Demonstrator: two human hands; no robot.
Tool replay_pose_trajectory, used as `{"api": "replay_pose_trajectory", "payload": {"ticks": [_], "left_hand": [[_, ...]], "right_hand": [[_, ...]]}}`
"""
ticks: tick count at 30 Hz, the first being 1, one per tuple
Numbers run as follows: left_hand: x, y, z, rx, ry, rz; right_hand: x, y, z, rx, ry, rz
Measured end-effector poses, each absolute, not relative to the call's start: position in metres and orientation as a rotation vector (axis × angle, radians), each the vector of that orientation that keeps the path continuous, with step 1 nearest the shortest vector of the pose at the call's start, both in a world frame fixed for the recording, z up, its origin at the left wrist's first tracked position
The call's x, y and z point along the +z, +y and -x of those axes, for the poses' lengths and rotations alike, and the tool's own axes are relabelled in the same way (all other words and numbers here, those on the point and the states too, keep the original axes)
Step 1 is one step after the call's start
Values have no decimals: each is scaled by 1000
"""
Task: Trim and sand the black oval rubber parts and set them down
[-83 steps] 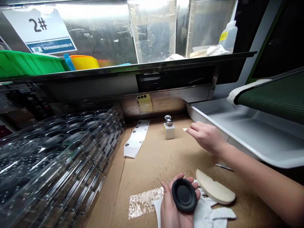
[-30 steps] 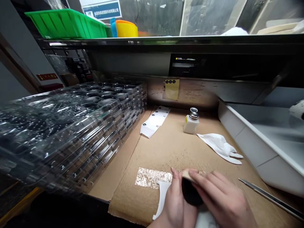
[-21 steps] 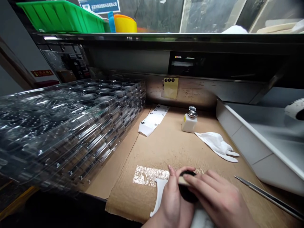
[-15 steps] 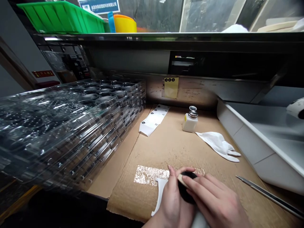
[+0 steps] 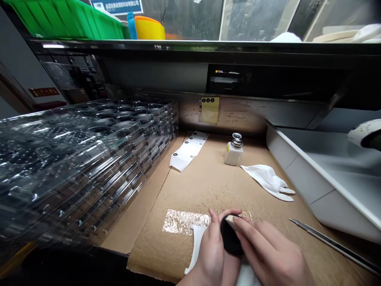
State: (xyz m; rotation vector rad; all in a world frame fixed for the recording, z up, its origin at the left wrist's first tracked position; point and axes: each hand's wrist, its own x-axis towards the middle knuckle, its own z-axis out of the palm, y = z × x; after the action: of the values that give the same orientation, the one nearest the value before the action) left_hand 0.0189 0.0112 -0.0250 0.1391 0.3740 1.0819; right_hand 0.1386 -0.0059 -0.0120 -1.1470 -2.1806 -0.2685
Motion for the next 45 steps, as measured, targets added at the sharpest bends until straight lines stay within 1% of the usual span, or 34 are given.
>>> {"api": "replay_pose_trajectory", "payload": {"ticks": [4, 7, 9, 12, 13, 16, 18, 20, 26, 32, 35, 38, 41, 43, 45], "left_hand": [[-22, 11, -20, 1116, 360, -143], [-21, 10, -20, 1108, 359, -138], [-22, 11, -19, 1081, 380, -147], [-23, 12, -17, 1028, 421, -169], [-23, 13, -17, 1022, 435, -172], [-23, 12, -17, 1003, 469, -181], [-23, 12, -18, 1002, 487, -196], [-23, 11, -18, 1020, 501, -228], [-18, 9, -19, 1024, 536, -293], [-12, 7, -19, 1024, 601, -327], [-11, 7, -19, 999, 597, -331], [-13, 8, -19, 964, 605, -340], [-14, 8, -19, 990, 598, -340], [-13, 8, -19, 1006, 576, -326], [-12, 7, -19, 1008, 558, -316]], "right_hand": [[-11, 7, -114, -362, -2062, 1207], [4, 15, -117, -180, -1966, 1258], [14, 17, -134, -44, -1841, 1335], [23, 14, -170, -16, -1683, 1456], [24, 13, -181, -30, -1737, 1434], [25, 8, -193, -65, -2142, 1223], [24, 6, -185, -68, -2348, 1097], [23, 6, -174, -63, -2425, 1055], [26, 12, -173, 28, -2464, 1015], [23, 7, -165, 18, -2444, 1023], [21, 8, -176, 39, -2439, 1026], [22, 10, -207, -61, -2429, 1079], [22, 6, -230, -176, -2262, 1205], [19, 1, -230, -203, -2189, 1234], [16, -5, -220, -205, -2246, 1165]]}}
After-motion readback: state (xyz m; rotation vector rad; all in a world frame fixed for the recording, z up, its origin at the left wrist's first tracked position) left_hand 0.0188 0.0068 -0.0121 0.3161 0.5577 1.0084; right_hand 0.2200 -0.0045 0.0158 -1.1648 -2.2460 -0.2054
